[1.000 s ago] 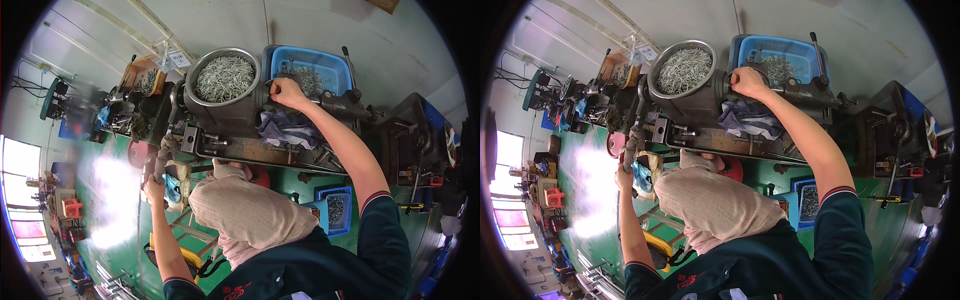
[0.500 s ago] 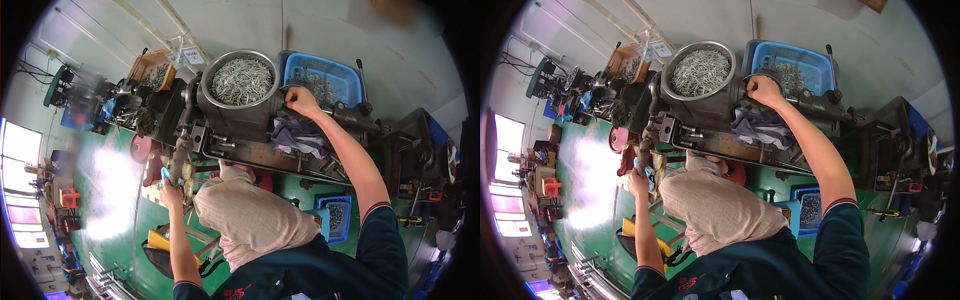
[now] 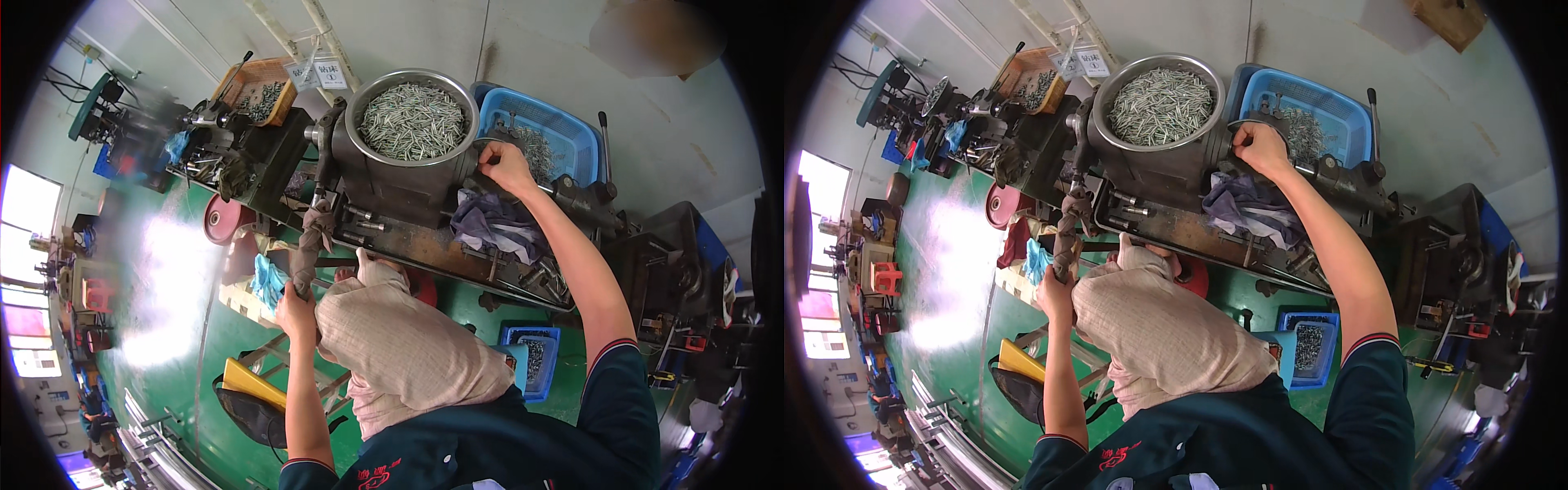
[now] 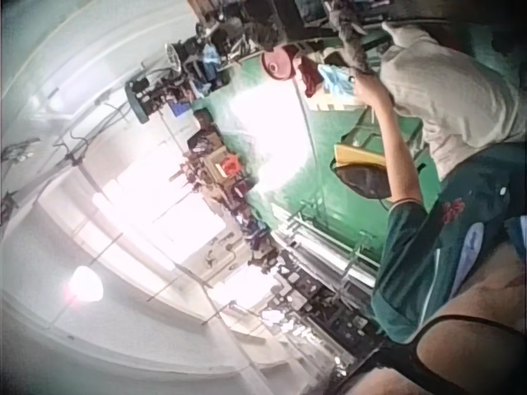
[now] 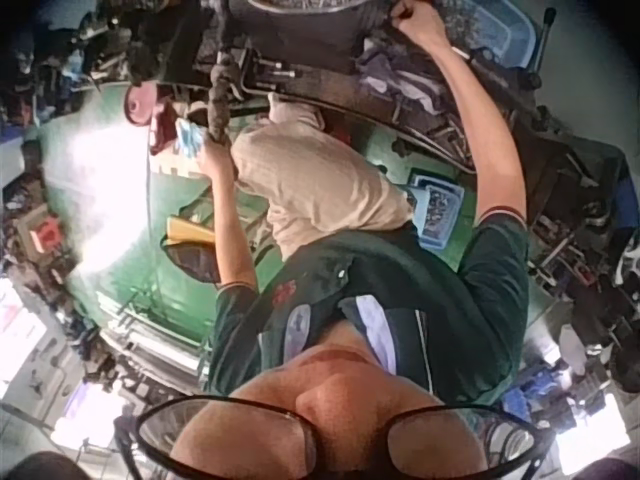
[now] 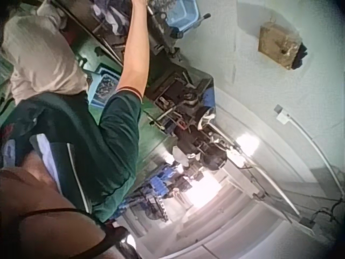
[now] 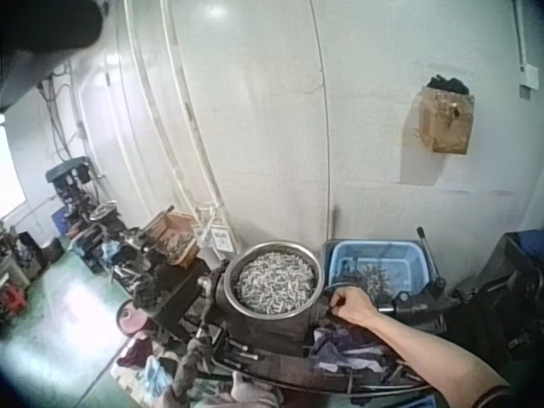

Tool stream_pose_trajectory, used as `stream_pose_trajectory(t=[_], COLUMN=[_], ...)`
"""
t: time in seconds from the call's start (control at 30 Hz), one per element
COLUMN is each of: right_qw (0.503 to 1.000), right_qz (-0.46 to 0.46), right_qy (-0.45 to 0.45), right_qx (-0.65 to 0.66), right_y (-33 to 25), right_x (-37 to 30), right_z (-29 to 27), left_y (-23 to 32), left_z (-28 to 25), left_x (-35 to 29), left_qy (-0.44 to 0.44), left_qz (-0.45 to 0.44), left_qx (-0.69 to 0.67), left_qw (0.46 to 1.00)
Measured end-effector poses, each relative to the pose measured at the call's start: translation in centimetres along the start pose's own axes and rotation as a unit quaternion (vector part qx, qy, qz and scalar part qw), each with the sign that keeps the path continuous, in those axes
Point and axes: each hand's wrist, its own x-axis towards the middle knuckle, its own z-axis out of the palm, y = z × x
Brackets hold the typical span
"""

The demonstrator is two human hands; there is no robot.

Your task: The person puts on glasses, then repeatedly picks metal pins from a bowl, inserts them into a machine, operates the machine lever by hand, and drops the pins into a tray.

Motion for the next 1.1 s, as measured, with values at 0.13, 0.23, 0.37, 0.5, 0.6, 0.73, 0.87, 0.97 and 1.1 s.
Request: stream_pose_trajectory(t=[0.13,0.23,0.37,0.5,0.6,0.73,0.87,0.97,1.1], right_qw=[1.000,1.000,0.999,0.990,0.988,0.980,0.967,0.956,0.954], right_qz=[-0.001,0.003,-0.041,-0.131,-0.141,-0.172,-0.223,-0.250,-0.265], right_qy=[0.001,-0.013,0.017,0.044,0.051,0.089,0.119,0.141,0.110], right_qx=[0.001,-0.022,-0.027,0.022,0.038,0.042,-0.021,-0.064,-0.090], right_y=[0.1,-0.7,-1.8,-3.3,-4.7,-7.0,-8.6,-8.8,-6.0], right_x=[0.2,0.0,-1.0,-2.8,-5.0,-7.9,-10.2,-11.2,-11.7], right_z=[-0.2,-0.8,-2.0,-3.5,-4.9,-6.2,-7.7,-7.9,-6.6], left_y=[0.2,0.5,0.4,0.2,0.4,0.4,0.4,0.6,0.6], left_z=[-0.1,-0.3,-0.1,-0.1,-0.2,-0.3,-0.3,-0.6,-0.8], left_x=[0.0,0.0,-0.1,-0.1,0.0,-0.1,-0.1,-0.2,-0.1], left_qy=[-0.002,-0.007,0.003,0.012,0.011,0.016,0.011,0.005,-0.002], left_qz=[0.004,-0.002,0.000,0.009,0.011,0.008,0.004,0.003,-0.015], left_qx=[0.003,0.011,0.010,0.001,-0.005,-0.012,-0.006,-0.004,-0.004], left_qw=[1.000,1.000,1.000,1.000,1.000,1.000,1.000,1.000,1.000])
